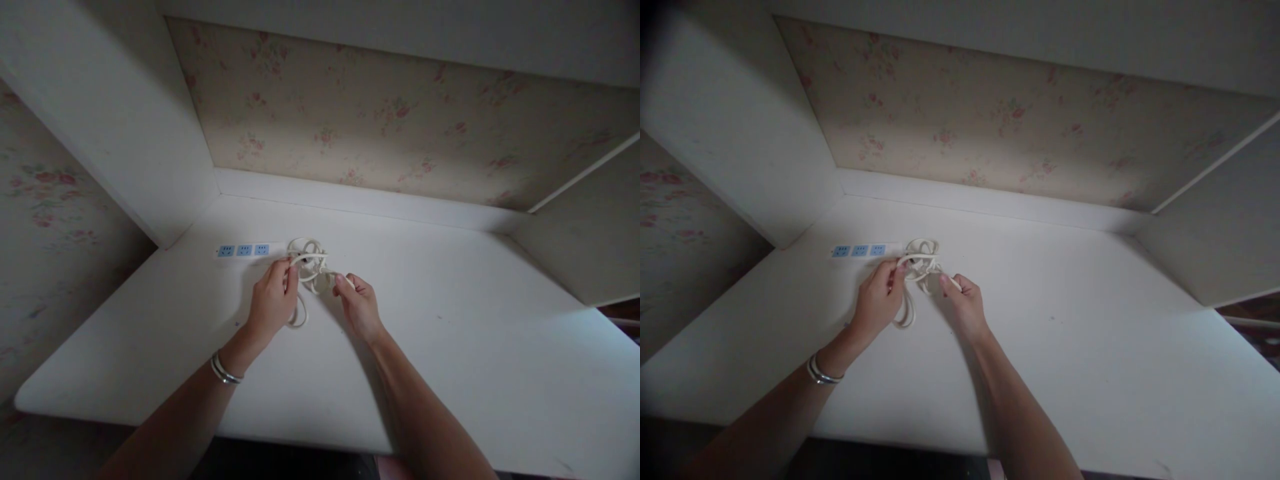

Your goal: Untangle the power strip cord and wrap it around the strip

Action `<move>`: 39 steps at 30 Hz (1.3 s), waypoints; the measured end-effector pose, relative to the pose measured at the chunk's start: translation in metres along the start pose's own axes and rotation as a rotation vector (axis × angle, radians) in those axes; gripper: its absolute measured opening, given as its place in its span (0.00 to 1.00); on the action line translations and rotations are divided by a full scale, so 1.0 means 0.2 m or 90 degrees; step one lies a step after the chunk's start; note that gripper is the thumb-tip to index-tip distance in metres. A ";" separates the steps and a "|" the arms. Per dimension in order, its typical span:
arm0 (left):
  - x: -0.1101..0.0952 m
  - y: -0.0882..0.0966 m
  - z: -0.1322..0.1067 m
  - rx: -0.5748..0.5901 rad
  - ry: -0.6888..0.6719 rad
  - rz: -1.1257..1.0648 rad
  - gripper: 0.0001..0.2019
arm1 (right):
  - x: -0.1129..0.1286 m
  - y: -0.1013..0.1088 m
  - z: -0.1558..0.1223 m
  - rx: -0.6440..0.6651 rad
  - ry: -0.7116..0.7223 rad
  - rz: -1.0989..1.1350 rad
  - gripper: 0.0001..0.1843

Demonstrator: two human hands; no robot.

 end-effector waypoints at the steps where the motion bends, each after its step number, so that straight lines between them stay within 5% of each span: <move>1: 0.03 -0.02 0.00 0.020 0.031 -0.019 0.11 | 0.00 0.00 0.00 0.009 0.005 0.018 0.24; 8: 0.15 -0.09 0.02 0.071 0.157 -0.151 0.16 | 0.08 -0.04 0.00 0.065 0.011 0.194 0.29; 17: 0.11 -0.08 0.02 0.048 0.165 -0.231 0.16 | 0.10 0.07 0.07 -0.060 -0.030 0.389 0.24; 21: 0.09 -0.06 0.01 0.031 0.151 -0.264 0.15 | 0.07 0.15 0.09 -0.154 -0.027 0.312 0.22; 24: 0.05 -0.04 0.00 0.057 0.104 -0.286 0.14 | 0.06 0.18 0.08 -0.199 -0.035 0.209 0.22; 31: -0.15 -0.04 -0.03 0.166 -0.158 -0.247 0.13 | 0.08 0.17 0.06 -0.202 0.030 0.062 0.25; 35: -0.17 -0.08 -0.06 0.228 -0.179 -0.219 0.14 | 0.09 0.15 0.06 -0.186 0.043 0.119 0.22; 39: -0.16 -0.07 -0.05 0.216 -0.168 -0.171 0.13 | 0.11 0.11 0.06 -0.122 0.040 0.207 0.17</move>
Point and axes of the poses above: each hand's wrist, its own z-axis towards the middle knuckle, its own y-axis out of the back of the hand, x = y × z, the point moved 8 cm from there along z, towards the middle knuckle, and after that the axes turned 15 degrees about z, right-handed, at the moved point
